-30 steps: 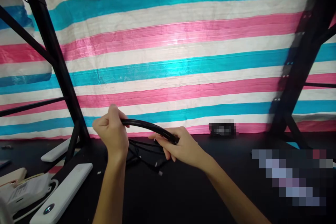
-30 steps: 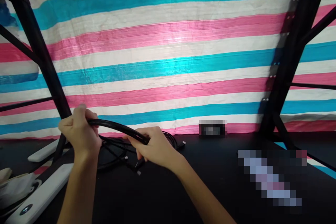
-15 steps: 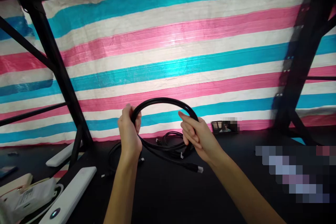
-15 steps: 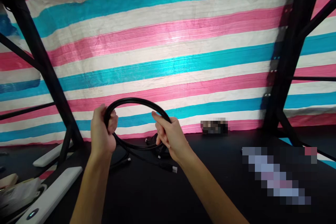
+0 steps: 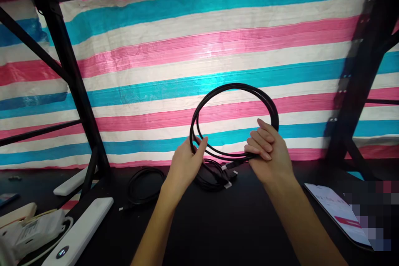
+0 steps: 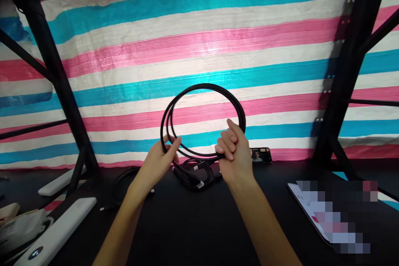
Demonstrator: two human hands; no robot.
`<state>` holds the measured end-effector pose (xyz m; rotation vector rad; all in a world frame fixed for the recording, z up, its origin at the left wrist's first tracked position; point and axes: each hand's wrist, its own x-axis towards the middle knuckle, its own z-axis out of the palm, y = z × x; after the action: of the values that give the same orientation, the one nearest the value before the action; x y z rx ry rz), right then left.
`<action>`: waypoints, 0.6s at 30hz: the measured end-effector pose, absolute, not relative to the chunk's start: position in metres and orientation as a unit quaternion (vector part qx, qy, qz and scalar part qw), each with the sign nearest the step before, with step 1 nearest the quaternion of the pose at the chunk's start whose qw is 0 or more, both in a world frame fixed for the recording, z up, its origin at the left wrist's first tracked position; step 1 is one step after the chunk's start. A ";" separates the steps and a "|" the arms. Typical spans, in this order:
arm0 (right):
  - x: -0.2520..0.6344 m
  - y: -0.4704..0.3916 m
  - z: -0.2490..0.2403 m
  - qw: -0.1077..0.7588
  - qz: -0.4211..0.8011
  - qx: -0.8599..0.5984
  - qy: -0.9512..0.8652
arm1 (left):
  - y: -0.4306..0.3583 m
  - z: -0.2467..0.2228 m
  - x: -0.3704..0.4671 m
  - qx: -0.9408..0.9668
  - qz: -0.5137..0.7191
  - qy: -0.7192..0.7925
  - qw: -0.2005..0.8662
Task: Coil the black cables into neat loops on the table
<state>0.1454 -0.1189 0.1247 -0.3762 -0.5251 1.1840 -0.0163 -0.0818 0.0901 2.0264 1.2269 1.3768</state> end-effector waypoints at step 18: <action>0.159 -0.102 0.110 0.641 0.561 -0.253 -0.460 | -0.086 0.103 -0.026 0.584 0.507 0.286 0.566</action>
<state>0.1592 -0.1021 0.1099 -0.5759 -1.0490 1.2782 -0.0262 -0.0855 0.1032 1.3736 0.6713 1.1911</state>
